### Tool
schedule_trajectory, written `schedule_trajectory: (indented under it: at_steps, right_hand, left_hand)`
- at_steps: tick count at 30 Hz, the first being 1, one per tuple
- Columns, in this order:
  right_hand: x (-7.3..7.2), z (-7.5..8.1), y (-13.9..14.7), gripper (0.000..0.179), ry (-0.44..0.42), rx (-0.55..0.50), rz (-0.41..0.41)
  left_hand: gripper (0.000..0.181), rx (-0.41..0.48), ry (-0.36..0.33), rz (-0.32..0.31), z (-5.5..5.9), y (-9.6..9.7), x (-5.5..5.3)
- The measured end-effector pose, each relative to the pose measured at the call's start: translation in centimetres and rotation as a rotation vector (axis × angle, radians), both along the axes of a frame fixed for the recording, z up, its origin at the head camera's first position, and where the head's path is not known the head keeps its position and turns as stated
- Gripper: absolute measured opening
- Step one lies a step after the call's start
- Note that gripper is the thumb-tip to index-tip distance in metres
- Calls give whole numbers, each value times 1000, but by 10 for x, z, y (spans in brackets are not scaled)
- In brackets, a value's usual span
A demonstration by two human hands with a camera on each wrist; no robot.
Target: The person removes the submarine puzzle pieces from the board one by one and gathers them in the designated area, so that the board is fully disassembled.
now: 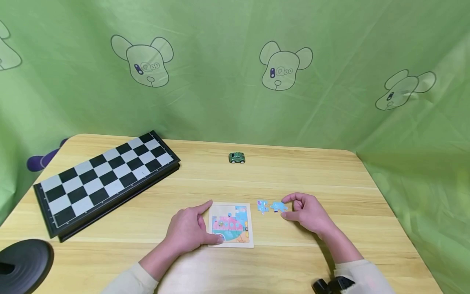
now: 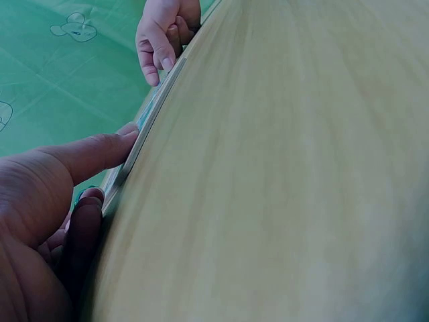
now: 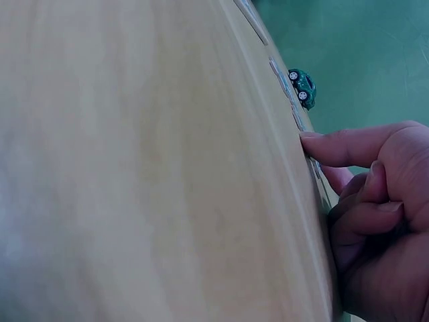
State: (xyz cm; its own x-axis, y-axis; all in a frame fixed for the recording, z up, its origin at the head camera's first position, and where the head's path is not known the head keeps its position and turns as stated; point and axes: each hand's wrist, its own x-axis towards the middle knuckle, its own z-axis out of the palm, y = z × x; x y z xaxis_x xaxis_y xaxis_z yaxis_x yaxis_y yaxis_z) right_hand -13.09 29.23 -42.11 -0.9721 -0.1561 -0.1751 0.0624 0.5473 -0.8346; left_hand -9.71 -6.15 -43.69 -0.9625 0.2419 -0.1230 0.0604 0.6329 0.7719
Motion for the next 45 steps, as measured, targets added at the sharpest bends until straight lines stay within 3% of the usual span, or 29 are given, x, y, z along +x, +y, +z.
schedule_trajectory:
  at_steps: [5,10,24,33,45]
  right_hand:
    - [-2,-1,-2,41,-9,-22,-17]
    - [1,1,-13,38,36,-4,-17]
    - [12,6,-61,37,106,-58,112]
    - [17,3,-87,37,78,-91,176]
    - [14,-3,-107,34,69,-16,258]
  left_hand:
    - [102,-1,-2,1,0,0,0]
    - [102,-7,6,-1,0,0,-1]
    - [103,-4,-2,4,0,0,-3]
    - [103,-8,-2,3,0,0,-1]
    - [102,-17,-5,1,0,0,-1]
